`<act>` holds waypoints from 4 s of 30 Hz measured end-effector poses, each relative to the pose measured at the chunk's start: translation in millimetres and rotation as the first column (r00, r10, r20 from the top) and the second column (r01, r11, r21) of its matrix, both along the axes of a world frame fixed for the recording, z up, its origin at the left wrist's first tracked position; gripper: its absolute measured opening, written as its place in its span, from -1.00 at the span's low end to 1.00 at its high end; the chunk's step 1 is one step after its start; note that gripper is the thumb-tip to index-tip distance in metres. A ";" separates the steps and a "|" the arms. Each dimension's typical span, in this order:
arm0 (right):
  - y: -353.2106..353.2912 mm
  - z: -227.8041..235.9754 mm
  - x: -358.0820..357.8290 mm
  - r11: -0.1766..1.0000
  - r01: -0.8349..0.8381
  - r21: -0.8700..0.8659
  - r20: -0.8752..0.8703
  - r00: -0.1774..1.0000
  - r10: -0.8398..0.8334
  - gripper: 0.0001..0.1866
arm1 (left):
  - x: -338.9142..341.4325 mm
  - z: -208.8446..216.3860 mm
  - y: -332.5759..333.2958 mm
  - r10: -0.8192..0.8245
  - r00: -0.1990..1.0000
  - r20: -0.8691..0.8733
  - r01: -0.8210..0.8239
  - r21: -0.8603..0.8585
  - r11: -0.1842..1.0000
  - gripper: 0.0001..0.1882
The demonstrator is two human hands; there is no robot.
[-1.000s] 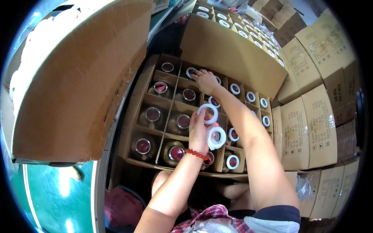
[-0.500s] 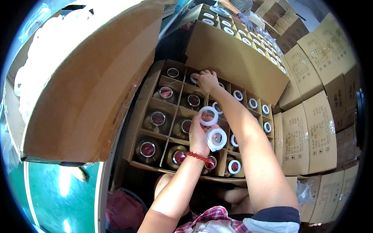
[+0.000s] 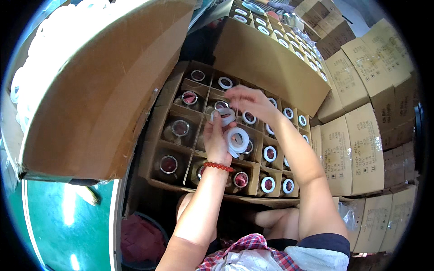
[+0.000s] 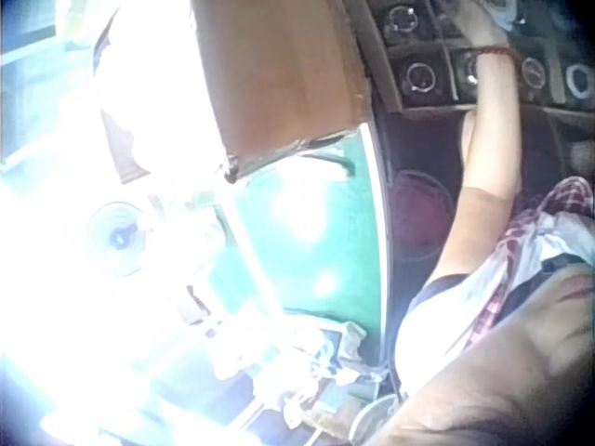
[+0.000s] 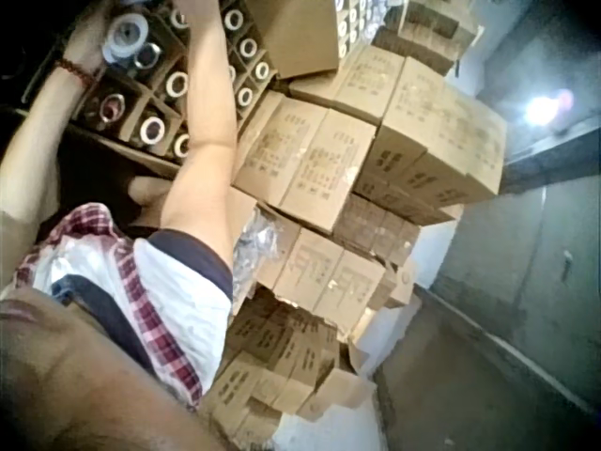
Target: The person places white plastic rings onto the tops of small jars arranged in a cardboard box. They then pick up a beige container, open it, and place one of the jars inside before closing the lid.
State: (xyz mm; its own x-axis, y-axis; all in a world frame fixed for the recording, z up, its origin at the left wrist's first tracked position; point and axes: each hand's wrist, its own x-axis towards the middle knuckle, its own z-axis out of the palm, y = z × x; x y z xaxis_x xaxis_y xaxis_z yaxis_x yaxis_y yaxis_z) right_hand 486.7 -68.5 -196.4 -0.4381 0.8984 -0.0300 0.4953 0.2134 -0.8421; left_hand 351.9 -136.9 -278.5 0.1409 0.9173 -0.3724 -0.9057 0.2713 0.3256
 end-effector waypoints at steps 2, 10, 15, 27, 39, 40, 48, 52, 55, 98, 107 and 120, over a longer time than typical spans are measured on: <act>-30.9 25.1 -8.7 0.971 -0.211 0.112 0.202 0.962 0.186 -0.69 | 0.4 4.7 -1.5 0.030 0.999 0.044 -0.032 0.034 0.999 -0.69; -36.4 5.0 5.5 0.982 0.184 -0.032 -0.040 0.982 -0.185 -0.78 | 3.6 7.8 -8.2 -0.026 0.999 -0.024 0.027 0.077 0.997 -0.83; 20.2 -12.9 10.8 0.842 0.532 -0.085 -0.223 0.814 -0.536 -0.76 | 5.8 3.3 -7.3 -0.004 1.000 -0.028 0.004 -0.005 1.000 -0.82; 161.2 -124.8 -45.6 0.795 -0.078 0.601 0.583 0.724 -0.369 -0.75 | -2.1 14.8 -4.5 0.091 0.994 -0.059 -0.093 -0.022 0.995 -0.80; 134.2 -111.9 -28.5 0.835 -0.254 0.488 0.688 0.701 -0.188 -0.53 | 5.0 14.6 -9.0 -0.021 0.999 -0.030 0.020 -0.049 0.999 -0.77; 137.7 -115.8 -28.4 0.861 -0.218 0.460 0.652 0.741 -0.160 -0.50 | 6.3 13.8 -10.1 -0.029 0.999 -0.022 0.028 -0.034 0.999 -0.76; 124.6 -98.5 -32.0 0.837 -0.144 0.529 0.621 0.737 -0.266 -0.48 | 10.4 16.4 -8.6 0.026 0.999 -0.033 -0.028 -0.052 0.998 -0.74; 97.6 -45.8 -35.1 0.956 -0.059 0.287 0.352 0.935 -0.048 -0.57 | -9.6 13.5 -1.0 0.076 0.993 -0.085 -0.081 -0.053 0.995 -0.73; 46.3 -0.6 -22.3 0.981 -0.127 -0.149 0.131 0.980 0.147 -0.62 | -10.1 7.1 2.1 0.130 0.988 -0.083 -0.137 -0.081 0.987 -0.76; 68.1 -122.4 -44.7 0.850 -0.366 0.380 0.682 0.731 0.009 -0.51 | -9.6 16.4 -2.2 0.072 0.995 0.064 -0.068 -0.058 0.996 -0.81; 52.8 -117.0 -52.0 0.832 -0.393 0.393 0.778 0.624 -0.073 -0.47 | -8.7 13.8 -1.3 0.071 0.997 0.036 -0.069 -0.055 0.996 -0.82; -58.1 1.5 -1.3 0.932 -0.164 0.324 0.107 0.985 0.136 -0.80 | -14.8 -7.1 7.4 0.158 0.941 0.300 -0.138 -0.085 0.987 -0.74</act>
State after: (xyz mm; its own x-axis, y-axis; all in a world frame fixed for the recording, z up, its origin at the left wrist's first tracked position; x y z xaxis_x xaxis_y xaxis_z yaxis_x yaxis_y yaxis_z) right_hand 485.4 -126.7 -194.9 -0.5774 0.7874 0.2158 0.4995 0.5498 -0.6695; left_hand 337.1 -129.5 -285.6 0.1208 0.9132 -0.3892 -0.9904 0.1374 0.0151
